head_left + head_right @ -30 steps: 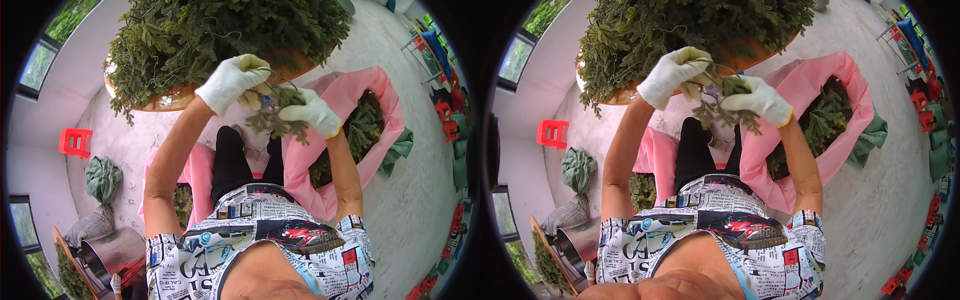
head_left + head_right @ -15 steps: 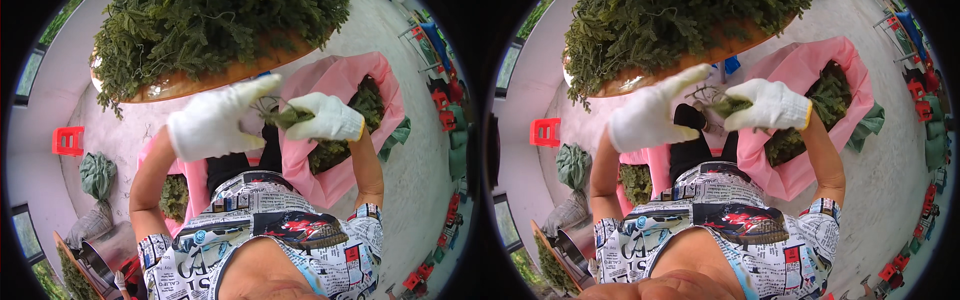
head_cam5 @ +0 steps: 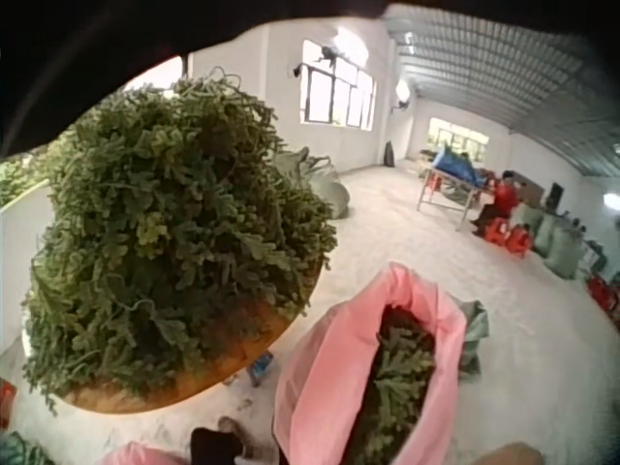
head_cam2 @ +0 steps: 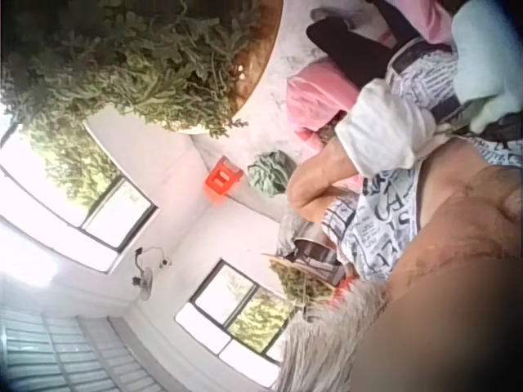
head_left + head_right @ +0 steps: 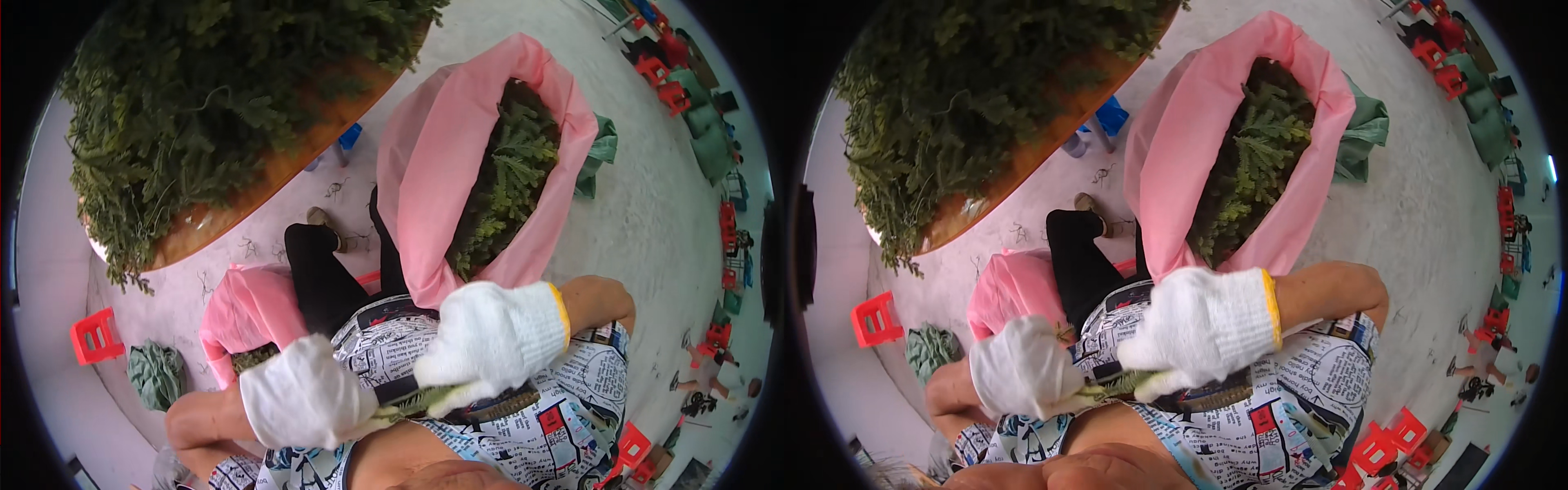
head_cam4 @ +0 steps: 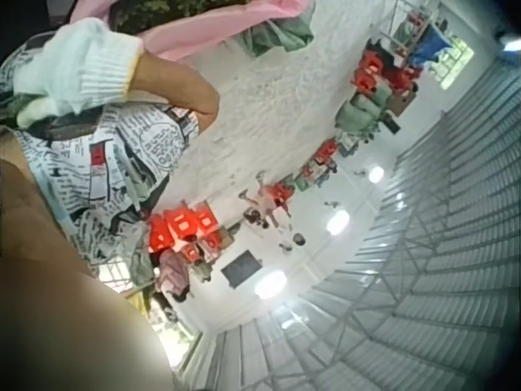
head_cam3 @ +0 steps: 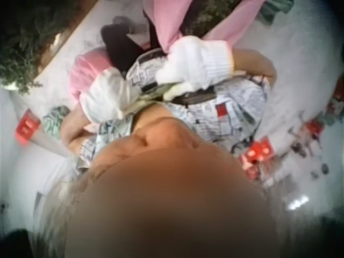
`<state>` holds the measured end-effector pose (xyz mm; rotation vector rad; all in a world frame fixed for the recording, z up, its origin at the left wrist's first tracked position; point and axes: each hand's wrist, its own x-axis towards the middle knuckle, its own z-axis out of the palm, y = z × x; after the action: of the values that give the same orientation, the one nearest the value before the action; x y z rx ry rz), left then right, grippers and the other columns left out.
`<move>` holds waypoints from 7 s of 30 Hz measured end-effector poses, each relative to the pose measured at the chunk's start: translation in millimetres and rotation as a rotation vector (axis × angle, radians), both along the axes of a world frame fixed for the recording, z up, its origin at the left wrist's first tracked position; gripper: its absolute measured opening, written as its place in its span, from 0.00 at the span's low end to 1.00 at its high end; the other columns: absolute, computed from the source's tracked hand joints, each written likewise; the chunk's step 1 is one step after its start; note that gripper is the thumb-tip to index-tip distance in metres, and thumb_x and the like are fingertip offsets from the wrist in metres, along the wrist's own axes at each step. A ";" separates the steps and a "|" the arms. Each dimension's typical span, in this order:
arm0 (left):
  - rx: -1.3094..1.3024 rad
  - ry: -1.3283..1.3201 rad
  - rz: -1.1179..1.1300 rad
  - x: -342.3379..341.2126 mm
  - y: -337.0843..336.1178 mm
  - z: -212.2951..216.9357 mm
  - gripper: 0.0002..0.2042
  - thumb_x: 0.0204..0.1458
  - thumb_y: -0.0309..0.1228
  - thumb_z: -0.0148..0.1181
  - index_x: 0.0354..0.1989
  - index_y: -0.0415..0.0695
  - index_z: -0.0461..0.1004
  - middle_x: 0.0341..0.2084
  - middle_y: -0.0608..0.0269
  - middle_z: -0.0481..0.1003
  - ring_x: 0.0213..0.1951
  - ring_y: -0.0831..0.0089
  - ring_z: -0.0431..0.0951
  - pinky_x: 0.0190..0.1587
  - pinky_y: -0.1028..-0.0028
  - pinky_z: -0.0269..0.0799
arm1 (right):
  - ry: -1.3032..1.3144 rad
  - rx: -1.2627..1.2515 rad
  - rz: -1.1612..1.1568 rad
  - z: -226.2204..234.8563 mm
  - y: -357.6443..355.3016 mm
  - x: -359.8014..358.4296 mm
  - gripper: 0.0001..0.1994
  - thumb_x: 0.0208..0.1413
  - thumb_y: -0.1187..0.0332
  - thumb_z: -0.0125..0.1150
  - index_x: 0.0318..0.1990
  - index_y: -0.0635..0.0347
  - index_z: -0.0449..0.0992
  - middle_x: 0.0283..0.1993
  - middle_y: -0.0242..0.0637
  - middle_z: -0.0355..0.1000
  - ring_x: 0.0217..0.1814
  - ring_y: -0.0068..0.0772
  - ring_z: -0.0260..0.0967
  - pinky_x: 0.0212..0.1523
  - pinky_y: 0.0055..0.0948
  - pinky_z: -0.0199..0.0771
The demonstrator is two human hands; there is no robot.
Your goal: Sort through conifer-like green foliage branches on a table and place selected pieces into bags.
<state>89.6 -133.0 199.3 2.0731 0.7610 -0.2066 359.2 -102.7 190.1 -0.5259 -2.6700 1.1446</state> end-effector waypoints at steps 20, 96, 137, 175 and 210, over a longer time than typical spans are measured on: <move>-0.251 -0.768 1.563 -67.1 81.0 -26.4 0.20 0.56 0.50 0.60 0.31 0.42 0.74 0.10 0.69 0.65 0.10 0.79 0.63 0.12 0.78 0.51 | -0.809 0.161 -1.078 -113.1 180.9 149.9 0.34 0.56 0.42 0.54 0.62 0.59 0.69 0.58 0.48 0.73 0.56 0.54 0.70 0.55 0.37 0.70; 1.512 -0.370 0.917 -91.7 23.4 -5.7 0.10 0.47 0.22 0.61 0.39 0.37 0.77 0.39 0.55 0.80 0.42 0.61 0.80 0.48 0.62 0.75 | 0.345 0.562 -0.851 -18.3 118.8 -124.8 0.11 0.47 0.70 0.70 0.39 0.60 0.80 0.32 0.33 0.77 0.30 0.32 0.70 0.36 0.29 0.73; 1.613 0.328 0.757 -121.3 233.3 -93.8 0.19 0.52 0.38 0.58 0.53 0.52 0.74 0.54 0.61 0.73 0.63 0.56 0.63 0.62 0.41 0.49 | 0.151 0.699 -0.972 94.1 223.6 -60.1 0.16 0.58 0.60 0.63 0.50 0.59 0.79 0.32 0.32 0.78 0.29 0.20 0.71 0.30 0.20 0.70; 0.842 0.258 1.116 -128.1 225.4 -79.2 0.18 0.52 0.42 0.55 0.35 0.37 0.79 0.23 0.54 0.78 0.26 0.51 0.77 0.34 0.60 0.74 | 0.538 -0.100 -1.032 82.7 253.5 48.0 0.12 0.59 0.62 0.63 0.42 0.62 0.79 0.16 0.24 0.59 0.17 0.18 0.54 0.37 0.24 0.74; 1.517 0.043 0.837 -24.5 165.3 -76.9 0.15 0.57 0.44 0.58 0.44 0.47 0.80 0.21 0.59 0.79 0.24 0.59 0.79 0.30 0.68 0.74 | -0.018 -0.093 -0.813 63.8 184.7 32.3 0.15 0.59 0.58 0.59 0.34 0.64 0.78 0.17 0.25 0.63 0.18 0.17 0.57 0.29 0.18 0.64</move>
<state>65.1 32.3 122.3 2.7169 2.1408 1.1219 391.5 82.1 254.0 -1.4529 -2.0403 0.9823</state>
